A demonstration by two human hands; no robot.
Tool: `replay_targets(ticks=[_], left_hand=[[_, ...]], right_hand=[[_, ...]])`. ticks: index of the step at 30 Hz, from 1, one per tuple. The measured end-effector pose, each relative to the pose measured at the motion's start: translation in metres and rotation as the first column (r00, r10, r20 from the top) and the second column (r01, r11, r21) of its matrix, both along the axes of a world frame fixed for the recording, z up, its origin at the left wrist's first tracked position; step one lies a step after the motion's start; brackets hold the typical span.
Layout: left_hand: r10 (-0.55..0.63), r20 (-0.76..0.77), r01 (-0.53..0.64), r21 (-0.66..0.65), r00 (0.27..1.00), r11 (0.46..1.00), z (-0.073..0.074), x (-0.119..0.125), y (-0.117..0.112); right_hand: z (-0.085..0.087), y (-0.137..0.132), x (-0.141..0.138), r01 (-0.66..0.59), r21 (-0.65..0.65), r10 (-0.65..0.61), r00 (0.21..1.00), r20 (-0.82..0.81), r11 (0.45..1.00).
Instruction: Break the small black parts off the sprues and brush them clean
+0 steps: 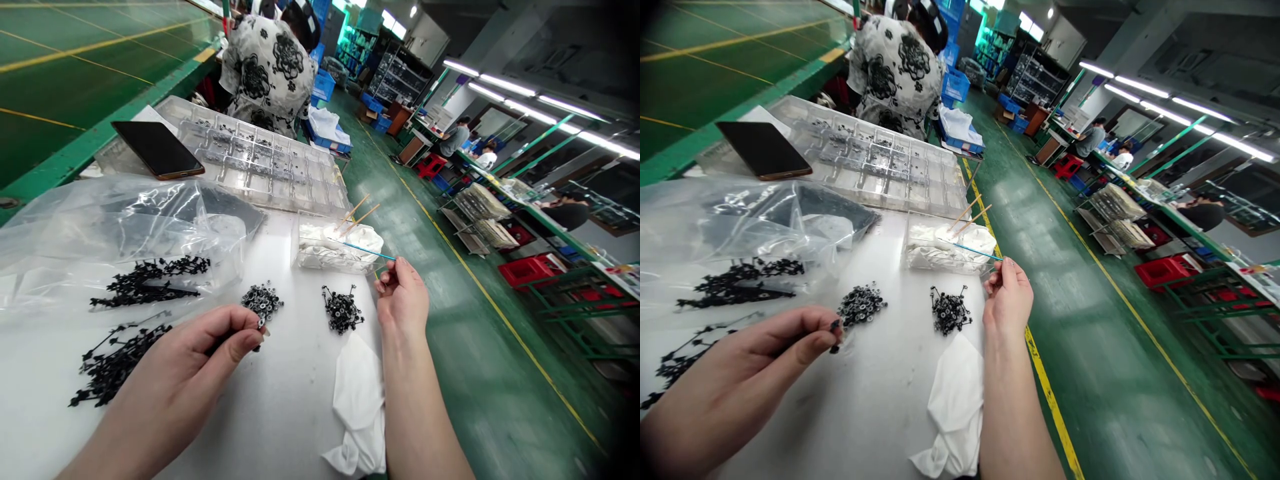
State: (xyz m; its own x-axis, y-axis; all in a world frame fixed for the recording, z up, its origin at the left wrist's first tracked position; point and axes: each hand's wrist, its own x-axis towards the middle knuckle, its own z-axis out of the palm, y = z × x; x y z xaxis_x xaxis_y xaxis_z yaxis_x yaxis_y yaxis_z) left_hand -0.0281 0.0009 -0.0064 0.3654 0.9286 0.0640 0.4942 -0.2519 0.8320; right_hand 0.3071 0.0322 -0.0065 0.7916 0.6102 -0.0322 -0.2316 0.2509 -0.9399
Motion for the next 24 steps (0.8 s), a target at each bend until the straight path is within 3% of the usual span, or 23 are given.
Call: replay_targets(ticks=[6, 13, 18, 24], left_hand=[[0.049, 0.056, -0.048, -0.021, 0.997, 0.999, 0.009, 0.005, -0.002], [0.1, 0.151, -0.093, -0.05, 0.983, 0.994, 0.025, 0.012, -0.005], [0.074, 0.188, -0.067, -0.044, 0.979, 0.997, 0.027, 0.013, -0.005], [0.055, 0.217, -0.055, -0.008, 0.975, 0.998, 0.026, 0.012, -0.005]], right_hand=[[0.009, -0.006, 0.0, -0.041, 0.067, 0.046, 0.996, -0.081, 0.997], [0.021, -0.02, -0.041, -0.344, 0.246, 0.385, 0.911, -0.144, 0.906], [0.023, -0.03, -0.064, -0.425, 0.228, 0.455, 0.885, -0.098, 0.876], [0.022, -0.032, -0.067, -0.457, 0.223, 0.478, 0.878, -0.044, 0.861]])
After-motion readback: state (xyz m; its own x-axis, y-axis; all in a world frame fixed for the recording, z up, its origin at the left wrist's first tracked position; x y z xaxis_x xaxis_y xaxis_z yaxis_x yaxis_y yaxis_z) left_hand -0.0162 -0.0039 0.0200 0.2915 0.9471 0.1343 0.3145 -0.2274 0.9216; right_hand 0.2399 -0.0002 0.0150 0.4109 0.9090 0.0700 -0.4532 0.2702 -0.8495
